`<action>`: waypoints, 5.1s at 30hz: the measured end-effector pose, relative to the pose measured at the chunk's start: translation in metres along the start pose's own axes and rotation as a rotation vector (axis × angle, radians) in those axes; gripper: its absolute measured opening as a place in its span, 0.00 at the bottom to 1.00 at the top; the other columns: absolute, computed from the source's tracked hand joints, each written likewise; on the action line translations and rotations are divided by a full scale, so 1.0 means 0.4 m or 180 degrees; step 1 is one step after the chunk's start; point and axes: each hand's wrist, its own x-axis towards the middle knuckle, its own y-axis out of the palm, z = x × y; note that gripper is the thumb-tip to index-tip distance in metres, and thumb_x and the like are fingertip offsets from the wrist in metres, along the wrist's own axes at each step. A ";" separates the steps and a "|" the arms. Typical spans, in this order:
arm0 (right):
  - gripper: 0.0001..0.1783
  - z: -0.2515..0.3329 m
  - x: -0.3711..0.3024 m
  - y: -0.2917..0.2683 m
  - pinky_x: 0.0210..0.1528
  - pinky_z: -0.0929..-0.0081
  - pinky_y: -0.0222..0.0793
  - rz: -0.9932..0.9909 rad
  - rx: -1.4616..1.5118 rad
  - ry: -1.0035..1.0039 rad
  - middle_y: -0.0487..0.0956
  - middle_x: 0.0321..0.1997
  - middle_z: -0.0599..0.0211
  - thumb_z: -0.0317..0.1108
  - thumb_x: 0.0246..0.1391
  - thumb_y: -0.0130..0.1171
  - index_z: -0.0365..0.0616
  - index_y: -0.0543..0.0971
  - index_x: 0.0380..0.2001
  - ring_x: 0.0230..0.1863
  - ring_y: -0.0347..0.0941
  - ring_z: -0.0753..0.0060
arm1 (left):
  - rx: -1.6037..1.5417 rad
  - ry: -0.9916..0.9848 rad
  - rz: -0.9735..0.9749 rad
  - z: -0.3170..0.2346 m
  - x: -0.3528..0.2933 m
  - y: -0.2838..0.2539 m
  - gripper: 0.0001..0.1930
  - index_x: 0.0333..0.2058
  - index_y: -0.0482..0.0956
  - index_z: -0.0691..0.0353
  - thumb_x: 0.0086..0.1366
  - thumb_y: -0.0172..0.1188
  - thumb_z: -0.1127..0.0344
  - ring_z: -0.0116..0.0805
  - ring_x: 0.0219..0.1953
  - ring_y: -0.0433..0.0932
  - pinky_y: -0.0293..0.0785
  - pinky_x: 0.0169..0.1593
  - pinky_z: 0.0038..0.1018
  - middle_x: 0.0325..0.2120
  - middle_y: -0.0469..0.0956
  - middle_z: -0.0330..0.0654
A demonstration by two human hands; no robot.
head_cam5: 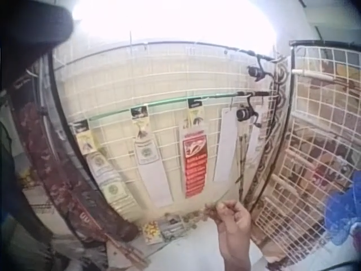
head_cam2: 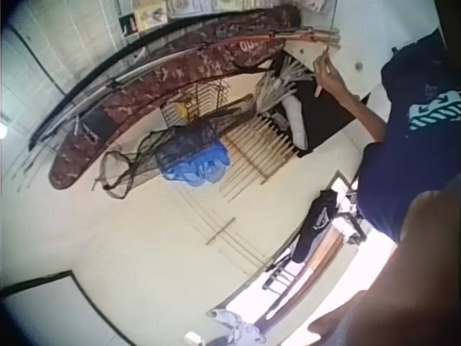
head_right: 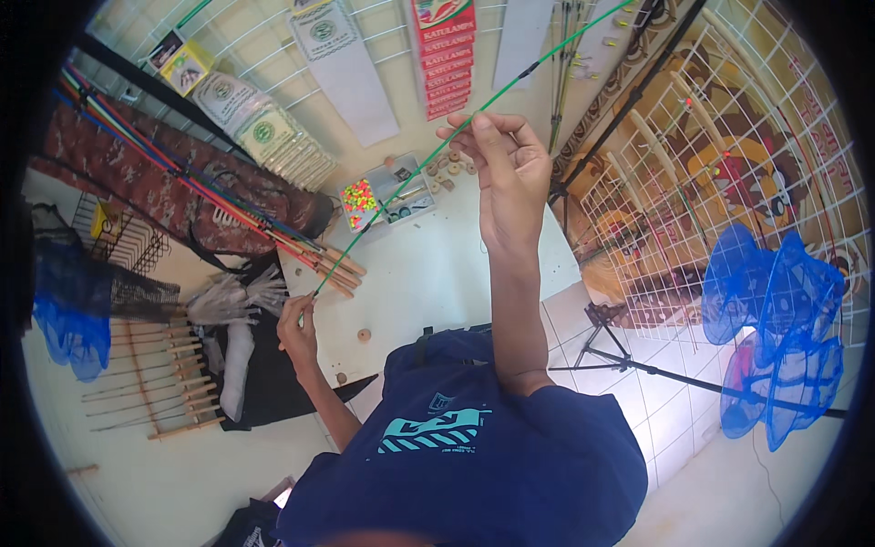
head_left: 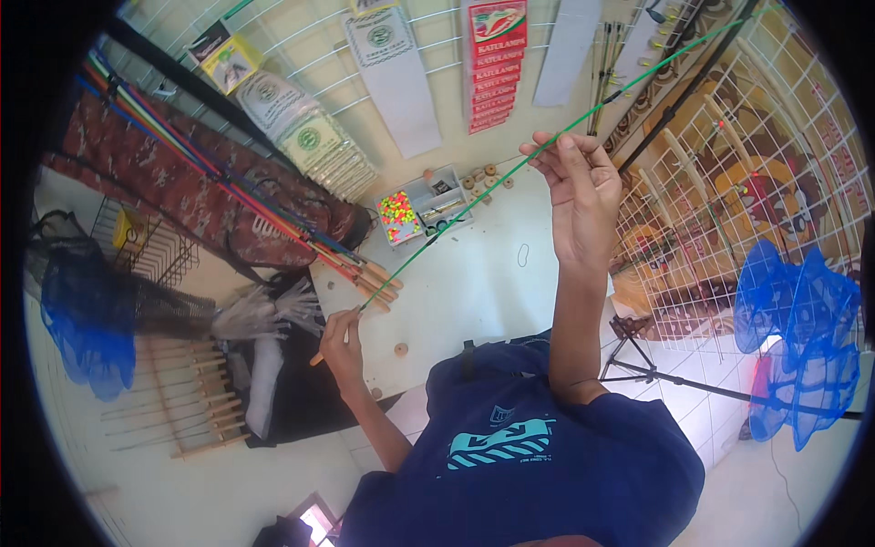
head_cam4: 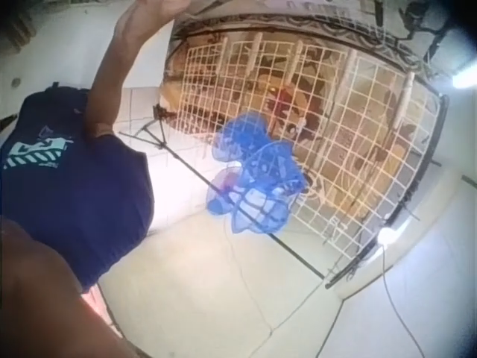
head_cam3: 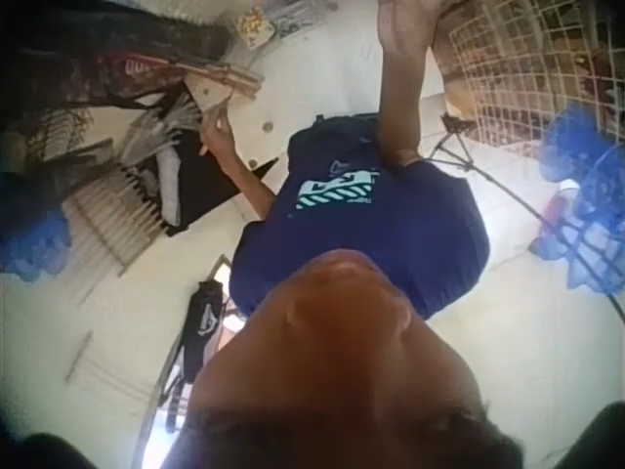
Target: Assembling and securing a float and stoppers onto a fishing line.
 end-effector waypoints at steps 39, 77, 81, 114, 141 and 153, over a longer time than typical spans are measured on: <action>0.12 0.079 0.068 -0.050 0.33 0.77 0.75 -0.0525 -0.0239 -0.0418 0.80 0.33 0.62 0.28 0.55 0.64 0.34 0.77 0.40 0.31 0.82 0.61 | 0.0001 0.0166 -0.0215 0.002 -0.031 0.057 0.08 0.34 0.82 0.65 0.55 0.61 0.80 0.42 0.32 0.79 0.73 0.36 0.30 0.29 0.79 0.45; 0.10 -0.168 -0.128 -0.143 0.43 0.70 0.73 -0.0447 -0.0250 0.0628 0.78 0.40 0.56 0.33 0.62 0.56 0.38 0.69 0.39 0.36 0.80 0.60 | 0.0302 -0.0953 0.0266 0.178 -0.116 -0.092 0.09 0.37 0.79 0.69 0.57 0.60 0.81 0.45 0.39 0.79 0.73 0.44 0.33 0.34 0.79 0.49; 0.10 -0.167 -0.139 -0.144 0.42 0.71 0.73 -0.0486 -0.0458 0.0619 0.78 0.40 0.57 0.33 0.63 0.55 0.38 0.69 0.38 0.36 0.81 0.62 | 0.0345 -0.0910 0.0798 0.161 -0.095 -0.083 0.18 0.45 0.76 0.64 0.54 0.59 0.84 0.47 0.45 0.76 0.71 0.50 0.34 0.42 0.76 0.49; 0.06 -0.028 -0.020 -0.229 0.44 0.79 0.64 -0.0578 -0.0225 0.0485 0.80 0.40 0.62 0.32 0.60 0.57 0.41 0.75 0.37 0.36 0.70 0.81 | -0.1816 -0.0355 0.1638 -0.524 0.241 0.239 0.08 0.35 0.83 0.69 0.58 0.64 0.71 0.27 0.29 0.82 0.75 0.38 0.22 0.26 0.83 0.42; 0.09 0.064 0.138 -0.373 0.45 0.76 0.72 -0.0736 0.0207 0.0153 0.79 0.34 0.63 0.26 0.56 0.61 0.34 0.77 0.40 0.37 0.76 0.74 | -0.1380 -0.0246 0.1590 -0.550 0.209 0.281 0.08 0.36 0.81 0.71 0.65 0.57 0.72 0.30 0.32 0.82 0.74 0.41 0.24 0.30 0.83 0.44; 0.11 0.071 0.144 -0.380 0.45 0.78 0.71 -0.0749 0.0468 0.0449 0.79 0.40 0.63 0.25 0.56 0.61 0.34 0.77 0.42 0.37 0.73 0.77 | -0.1266 -0.0227 0.1615 -0.536 0.212 0.283 0.07 0.36 0.81 0.71 0.64 0.58 0.72 0.29 0.33 0.82 0.74 0.41 0.24 0.30 0.84 0.44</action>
